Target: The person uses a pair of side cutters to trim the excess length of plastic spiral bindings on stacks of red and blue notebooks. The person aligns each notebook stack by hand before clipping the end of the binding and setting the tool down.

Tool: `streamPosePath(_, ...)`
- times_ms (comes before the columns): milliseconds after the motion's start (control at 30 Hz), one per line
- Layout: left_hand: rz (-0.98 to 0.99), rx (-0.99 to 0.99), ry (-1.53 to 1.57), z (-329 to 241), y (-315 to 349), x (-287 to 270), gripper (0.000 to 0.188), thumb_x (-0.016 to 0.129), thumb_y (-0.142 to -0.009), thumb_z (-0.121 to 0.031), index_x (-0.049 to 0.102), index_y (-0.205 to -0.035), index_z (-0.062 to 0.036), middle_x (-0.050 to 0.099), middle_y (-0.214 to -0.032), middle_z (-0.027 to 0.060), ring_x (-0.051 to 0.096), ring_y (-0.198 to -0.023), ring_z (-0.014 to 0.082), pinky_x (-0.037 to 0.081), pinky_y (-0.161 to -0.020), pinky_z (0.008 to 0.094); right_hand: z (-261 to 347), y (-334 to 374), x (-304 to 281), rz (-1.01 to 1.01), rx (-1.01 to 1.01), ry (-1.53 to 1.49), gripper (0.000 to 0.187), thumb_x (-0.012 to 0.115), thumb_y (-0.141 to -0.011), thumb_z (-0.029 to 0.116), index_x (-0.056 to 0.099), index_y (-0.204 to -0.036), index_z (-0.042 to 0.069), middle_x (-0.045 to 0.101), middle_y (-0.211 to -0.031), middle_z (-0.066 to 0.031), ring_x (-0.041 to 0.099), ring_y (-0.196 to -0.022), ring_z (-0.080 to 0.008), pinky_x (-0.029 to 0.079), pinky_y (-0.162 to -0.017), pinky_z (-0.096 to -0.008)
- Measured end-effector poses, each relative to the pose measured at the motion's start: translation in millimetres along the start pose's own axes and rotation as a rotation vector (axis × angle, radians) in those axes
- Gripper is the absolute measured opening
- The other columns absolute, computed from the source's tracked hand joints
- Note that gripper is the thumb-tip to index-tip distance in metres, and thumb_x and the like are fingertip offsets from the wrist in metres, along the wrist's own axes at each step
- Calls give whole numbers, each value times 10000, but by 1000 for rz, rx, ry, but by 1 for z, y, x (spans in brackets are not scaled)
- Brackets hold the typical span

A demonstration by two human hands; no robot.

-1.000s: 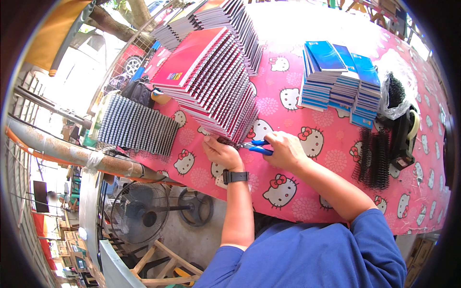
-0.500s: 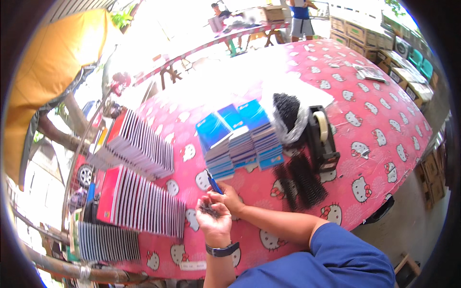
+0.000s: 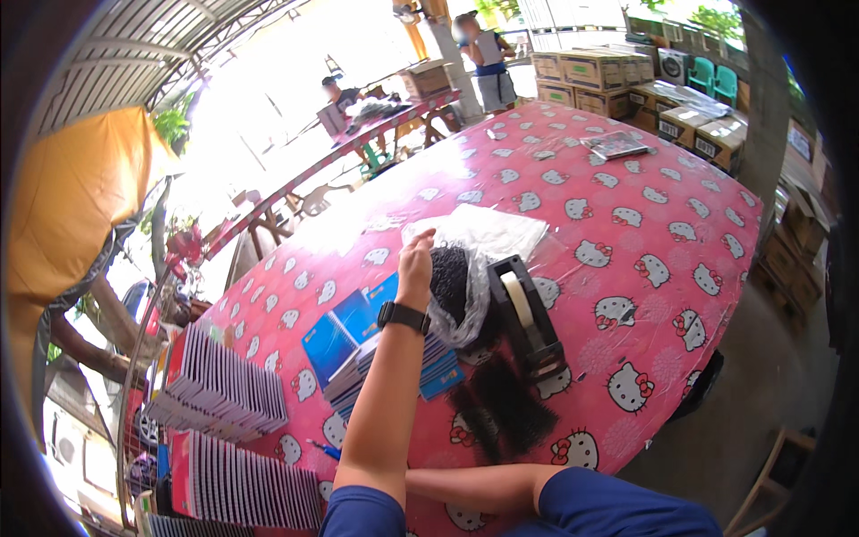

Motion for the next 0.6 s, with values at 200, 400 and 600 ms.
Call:
streamPosePath(200,347,376,-895,-5,28,55,412,634,-720,-228,617,-1081,-29,583,-1128,186,531,-1078,327,409,-944,375,7,4,-14,-36,26,70,392,513,-898,152,442,-1269,50,471,-1263,-78,445,-1146,-159,360,-962,-299)
streamPosePath(400,237,436,-1064,4,33,38,615,582,-808,-242,350,-1347,-58,405,-1348,182,382,-1231,375,337,-1014,413,-6,-3,4,-5,39,100,393,583,-851,152,482,-1213,36,511,-1201,-80,483,-1096,-165,397,-918,-306)
streamPosePath(600,110,406,-1015,-67,83,19,582,588,-828,-215,365,-1343,-59,497,-1253,183,488,-1118,334,396,-934,400,-16,-6,-7,-54,35,184,398,653,-804,152,521,-1157,23,551,-1138,-82,520,-1045,-170,434,-874,-312)
Point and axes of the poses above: each hand's wrist, its own y-axis away from the middle knuckle, its own x-axis out of the palm, z = x × y, the point moved 5 cm from there along -y, towards the middle knuckle
